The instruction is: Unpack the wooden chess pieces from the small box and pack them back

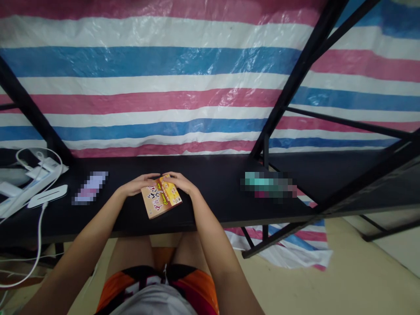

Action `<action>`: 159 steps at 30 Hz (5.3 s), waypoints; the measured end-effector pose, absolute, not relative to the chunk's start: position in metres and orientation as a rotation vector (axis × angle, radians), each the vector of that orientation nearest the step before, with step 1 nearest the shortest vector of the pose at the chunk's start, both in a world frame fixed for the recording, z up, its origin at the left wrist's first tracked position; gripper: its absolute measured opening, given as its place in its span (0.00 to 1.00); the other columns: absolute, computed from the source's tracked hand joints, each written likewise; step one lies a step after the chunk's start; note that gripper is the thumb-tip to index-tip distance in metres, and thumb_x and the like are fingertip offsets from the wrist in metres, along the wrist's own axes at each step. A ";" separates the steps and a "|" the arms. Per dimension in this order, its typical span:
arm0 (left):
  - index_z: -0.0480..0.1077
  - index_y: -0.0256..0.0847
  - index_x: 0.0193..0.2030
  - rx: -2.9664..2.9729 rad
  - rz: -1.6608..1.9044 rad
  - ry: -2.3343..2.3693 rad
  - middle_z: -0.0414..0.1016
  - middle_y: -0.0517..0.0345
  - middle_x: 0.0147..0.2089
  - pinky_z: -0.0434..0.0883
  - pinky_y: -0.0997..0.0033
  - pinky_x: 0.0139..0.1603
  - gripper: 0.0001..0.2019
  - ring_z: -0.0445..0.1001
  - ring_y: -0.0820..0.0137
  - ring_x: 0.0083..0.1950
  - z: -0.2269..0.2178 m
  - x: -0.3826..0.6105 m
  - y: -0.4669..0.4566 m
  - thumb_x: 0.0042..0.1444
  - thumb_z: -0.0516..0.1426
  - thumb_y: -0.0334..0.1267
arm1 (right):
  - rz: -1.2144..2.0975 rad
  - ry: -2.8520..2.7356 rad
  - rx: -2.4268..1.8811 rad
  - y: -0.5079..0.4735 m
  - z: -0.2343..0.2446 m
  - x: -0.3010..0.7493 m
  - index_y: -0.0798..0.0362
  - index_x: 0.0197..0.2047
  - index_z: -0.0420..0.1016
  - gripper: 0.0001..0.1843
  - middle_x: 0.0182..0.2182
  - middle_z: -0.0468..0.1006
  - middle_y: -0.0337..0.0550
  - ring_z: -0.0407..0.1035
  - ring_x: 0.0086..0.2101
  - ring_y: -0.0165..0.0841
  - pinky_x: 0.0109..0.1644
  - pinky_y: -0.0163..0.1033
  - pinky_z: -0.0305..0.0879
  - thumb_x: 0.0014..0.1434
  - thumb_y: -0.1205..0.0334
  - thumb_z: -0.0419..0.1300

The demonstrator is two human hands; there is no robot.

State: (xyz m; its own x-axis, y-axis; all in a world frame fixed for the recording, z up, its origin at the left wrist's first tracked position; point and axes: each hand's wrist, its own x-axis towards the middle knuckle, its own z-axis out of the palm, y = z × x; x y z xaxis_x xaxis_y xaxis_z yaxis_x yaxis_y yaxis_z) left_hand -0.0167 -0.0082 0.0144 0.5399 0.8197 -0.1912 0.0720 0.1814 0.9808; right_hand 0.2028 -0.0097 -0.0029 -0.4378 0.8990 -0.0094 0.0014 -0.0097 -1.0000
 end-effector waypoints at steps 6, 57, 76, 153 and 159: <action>0.63 0.39 0.56 1.168 0.893 1.104 0.77 0.46 0.44 0.75 0.66 0.40 0.30 0.78 0.66 0.38 0.009 -0.024 0.002 0.47 0.64 0.46 | 1.229 -1.252 -1.144 0.004 -0.011 0.207 0.53 0.31 0.67 0.14 0.27 0.76 0.38 0.72 0.28 0.30 0.29 0.32 0.69 0.51 0.51 0.63; 0.72 0.41 0.29 1.972 0.850 1.830 0.77 0.53 0.27 0.64 0.71 0.36 0.19 0.74 0.63 0.34 0.011 -0.022 0.003 0.57 0.48 0.52 | 0.411 -1.909 -1.739 -0.005 -0.008 0.202 0.51 0.33 0.79 0.26 0.32 0.79 0.47 0.72 0.36 0.36 0.38 0.34 0.58 0.61 0.43 0.47; 0.73 0.39 0.27 1.852 1.190 1.761 0.75 0.54 0.23 0.68 0.72 0.31 0.19 0.74 0.67 0.27 0.011 -0.021 0.003 0.57 0.49 0.49 | 0.306 -1.720 -1.594 -0.003 -0.009 0.201 0.52 0.22 0.74 0.25 0.21 0.74 0.41 0.62 0.23 0.29 0.30 0.34 0.49 0.61 0.46 0.50; 0.73 0.39 0.49 2.152 0.880 1.534 0.73 0.48 0.54 0.59 0.62 0.61 0.22 0.68 0.61 0.57 -0.005 -0.032 0.019 0.61 0.46 0.49 | 0.512 -1.583 -1.568 0.021 -0.026 0.225 0.52 0.58 0.63 0.24 0.32 0.78 0.39 0.71 0.36 0.32 0.45 0.35 0.62 0.58 0.63 0.54; 0.71 0.37 0.52 2.201 0.810 1.554 0.72 0.45 0.54 0.59 0.61 0.61 0.23 0.68 0.59 0.57 -0.005 -0.032 0.019 0.61 0.45 0.49 | 0.226 -1.552 -1.792 0.023 -0.024 0.243 0.53 0.57 0.65 0.21 0.43 0.75 0.49 0.67 0.46 0.39 0.48 0.40 0.61 0.60 0.64 0.53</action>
